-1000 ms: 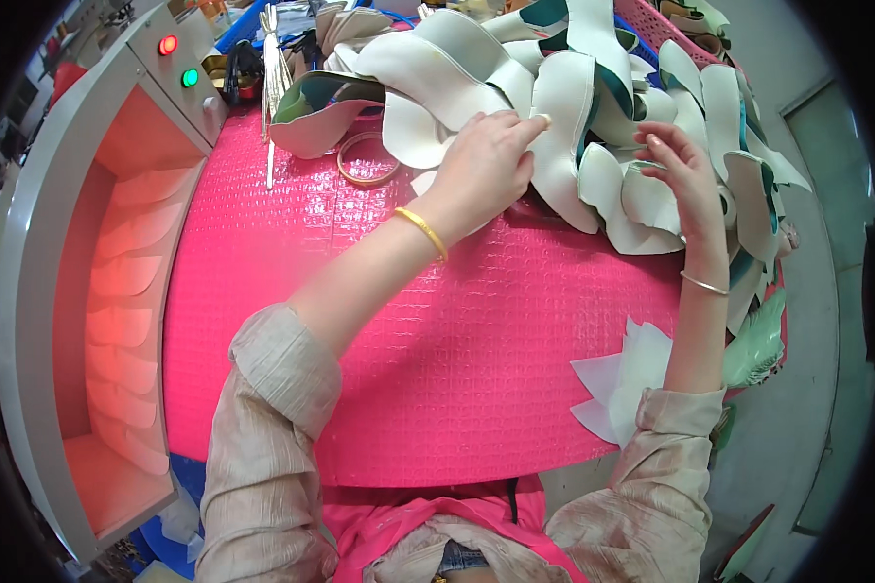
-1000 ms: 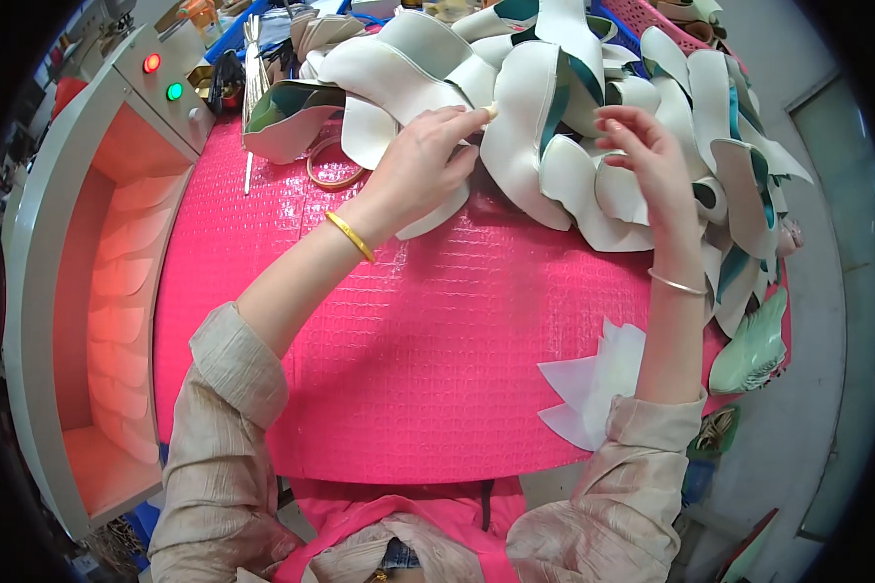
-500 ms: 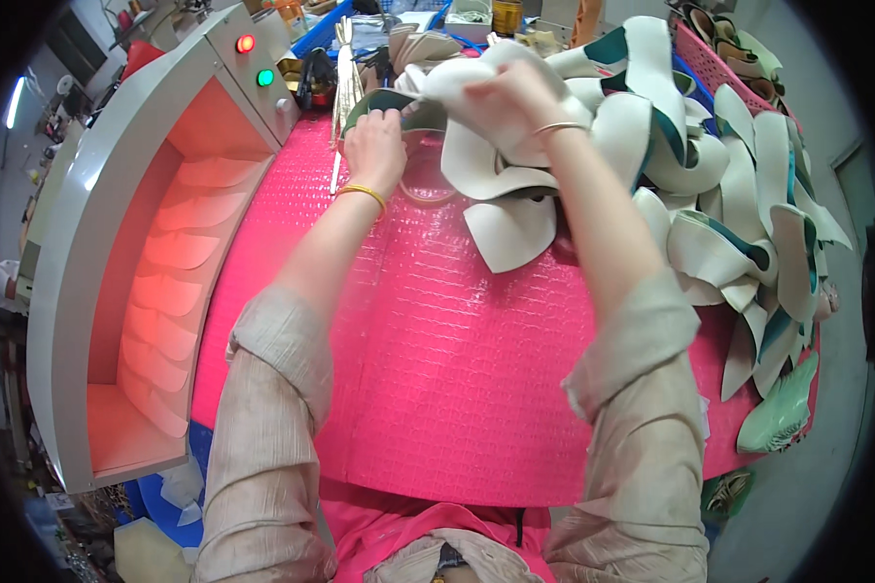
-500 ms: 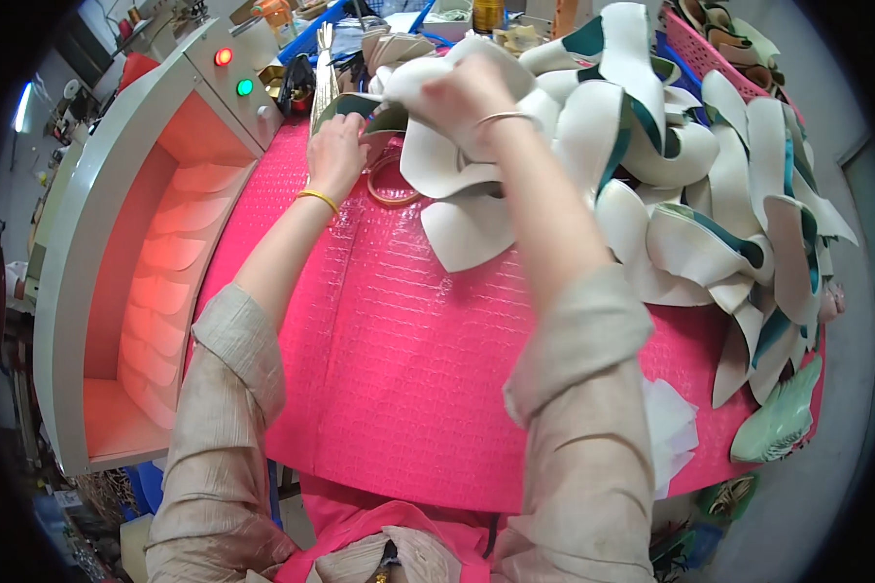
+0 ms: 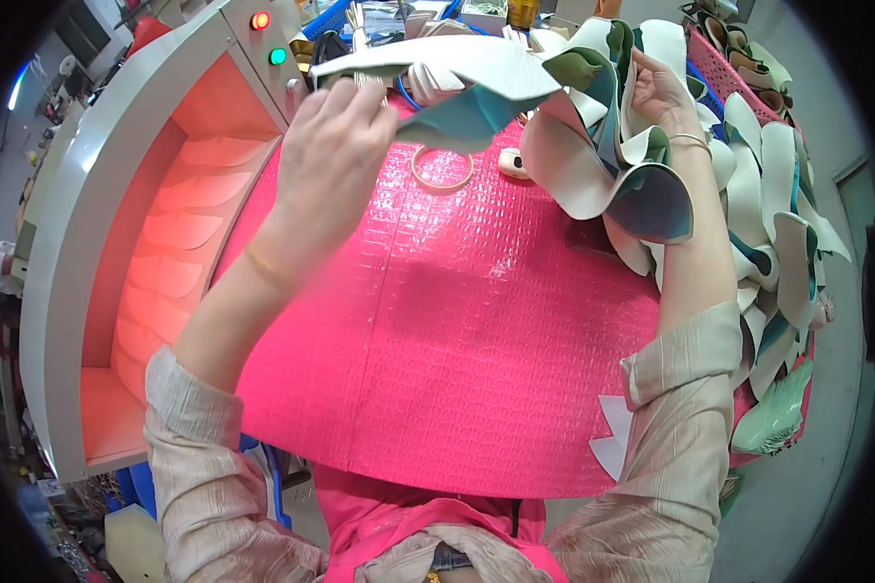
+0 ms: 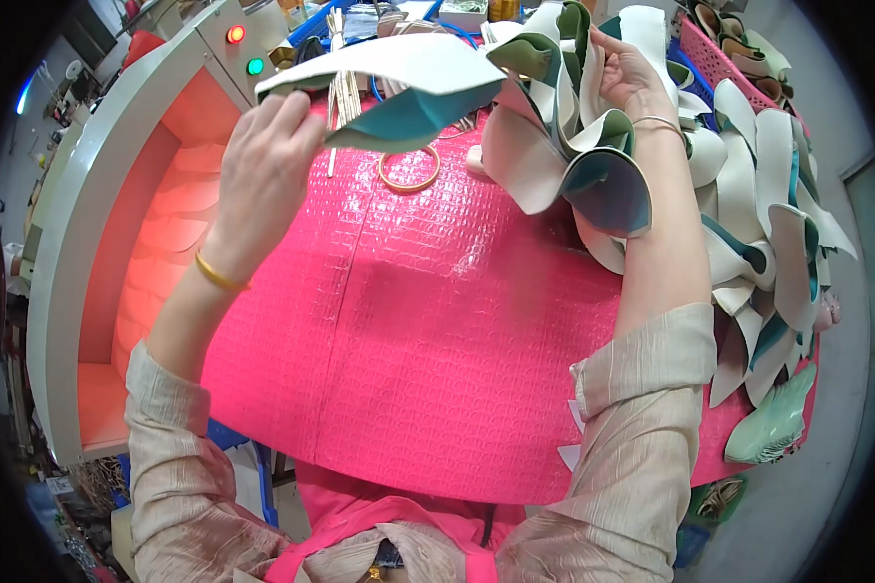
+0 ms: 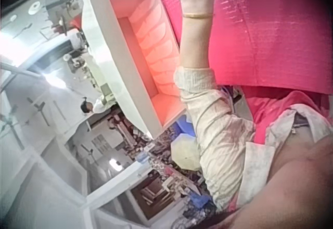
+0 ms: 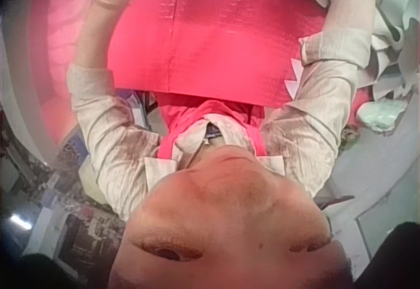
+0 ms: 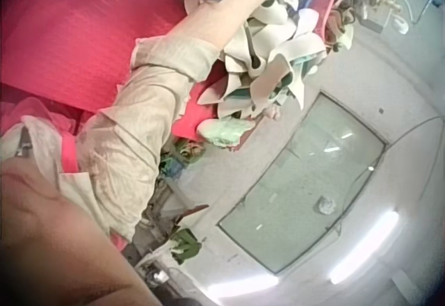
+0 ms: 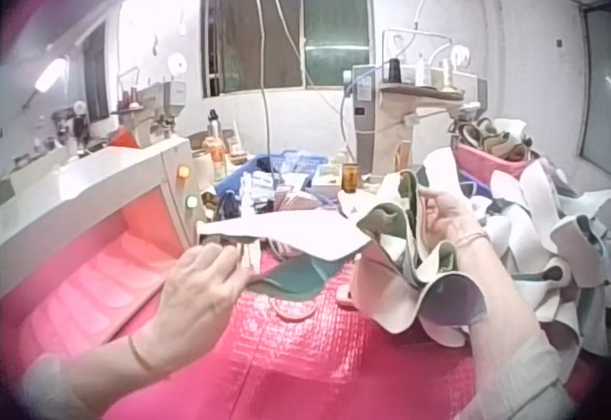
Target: The person assembles light green slipper uppers by inserting white foam insoles into the shoe structure. They press the foam firmly into the interior and smooth the edges to ensure a secure fit. The person handles the slipper components one at a time, placing the finished units aside on the workbench.
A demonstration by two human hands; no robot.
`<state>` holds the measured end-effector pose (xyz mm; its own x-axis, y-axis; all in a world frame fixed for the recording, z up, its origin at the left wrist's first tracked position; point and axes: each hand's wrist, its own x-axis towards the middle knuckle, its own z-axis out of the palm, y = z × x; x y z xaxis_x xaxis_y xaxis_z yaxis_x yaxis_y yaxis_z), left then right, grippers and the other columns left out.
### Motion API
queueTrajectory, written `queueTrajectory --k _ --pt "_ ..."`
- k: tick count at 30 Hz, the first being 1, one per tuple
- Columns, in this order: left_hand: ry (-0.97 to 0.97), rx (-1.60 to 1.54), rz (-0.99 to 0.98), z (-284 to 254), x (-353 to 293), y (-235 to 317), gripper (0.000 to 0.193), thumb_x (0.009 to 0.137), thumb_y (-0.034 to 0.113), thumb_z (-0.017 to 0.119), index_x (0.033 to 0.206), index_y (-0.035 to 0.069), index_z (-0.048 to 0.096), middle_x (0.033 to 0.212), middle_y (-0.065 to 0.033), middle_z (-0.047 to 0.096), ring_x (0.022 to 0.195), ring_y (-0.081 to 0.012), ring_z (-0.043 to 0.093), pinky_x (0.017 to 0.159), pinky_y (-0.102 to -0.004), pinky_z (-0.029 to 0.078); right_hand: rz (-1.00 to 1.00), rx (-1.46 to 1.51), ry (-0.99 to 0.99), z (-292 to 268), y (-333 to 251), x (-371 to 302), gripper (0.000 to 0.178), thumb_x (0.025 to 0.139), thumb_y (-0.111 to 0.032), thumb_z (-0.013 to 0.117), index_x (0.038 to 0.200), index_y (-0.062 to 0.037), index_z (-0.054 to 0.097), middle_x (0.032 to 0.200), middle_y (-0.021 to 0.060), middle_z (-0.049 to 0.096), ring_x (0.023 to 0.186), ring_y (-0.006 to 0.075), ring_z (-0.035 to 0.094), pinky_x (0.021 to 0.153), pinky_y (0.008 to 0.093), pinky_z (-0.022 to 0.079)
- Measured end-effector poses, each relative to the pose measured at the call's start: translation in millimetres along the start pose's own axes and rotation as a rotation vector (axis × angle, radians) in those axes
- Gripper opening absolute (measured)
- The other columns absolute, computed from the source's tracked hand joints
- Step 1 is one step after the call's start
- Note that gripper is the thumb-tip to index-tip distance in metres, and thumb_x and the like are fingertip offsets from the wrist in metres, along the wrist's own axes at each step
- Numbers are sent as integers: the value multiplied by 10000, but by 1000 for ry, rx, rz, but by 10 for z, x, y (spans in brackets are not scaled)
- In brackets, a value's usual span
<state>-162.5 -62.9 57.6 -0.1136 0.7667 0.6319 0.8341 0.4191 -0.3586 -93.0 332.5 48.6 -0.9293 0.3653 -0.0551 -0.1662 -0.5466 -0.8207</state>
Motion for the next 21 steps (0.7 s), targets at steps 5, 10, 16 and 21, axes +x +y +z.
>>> queueTrajectory --k 5,10,16,21 --pt "-67 1 41 -423 -394 182 64 674 37 519 731 22 495 821 -81 487 843 -228 500 748 -333 404 86 32 -28 -233 -39 130 168 811 -108 606 937 2 589 867 92 646 743 154 635 696 227 530" --pt "-256 -121 10 -1023 -569 396 77 677 10 521 740 4 478 833 -108 498 830 -260 526 702 -340 429 16 -162 90 201 51 -70 176 789 -176 646 886 -42 589 832 49 642 666 106 623 521 155 476" --pt "-650 -757 -416 -1489 -930 326 76 745 8 542 803 24 496 859 -102 549 772 -218 570 638 -317 450 -178 -588 367 -194 -206 -128 267 769 -307 670 917 -102 586 700 -52 488 600 84 431 565 233 380" --pt "-431 -1824 -1131 -1377 -1037 377 380 818 54 531 1176 -1 416 1031 -74 577 912 -161 575 784 -284 450 -547 -1113 -132 845 145 -891 595 878 -398 484 1296 11 371 1302 114 428 1224 169 364 1020 279 241"
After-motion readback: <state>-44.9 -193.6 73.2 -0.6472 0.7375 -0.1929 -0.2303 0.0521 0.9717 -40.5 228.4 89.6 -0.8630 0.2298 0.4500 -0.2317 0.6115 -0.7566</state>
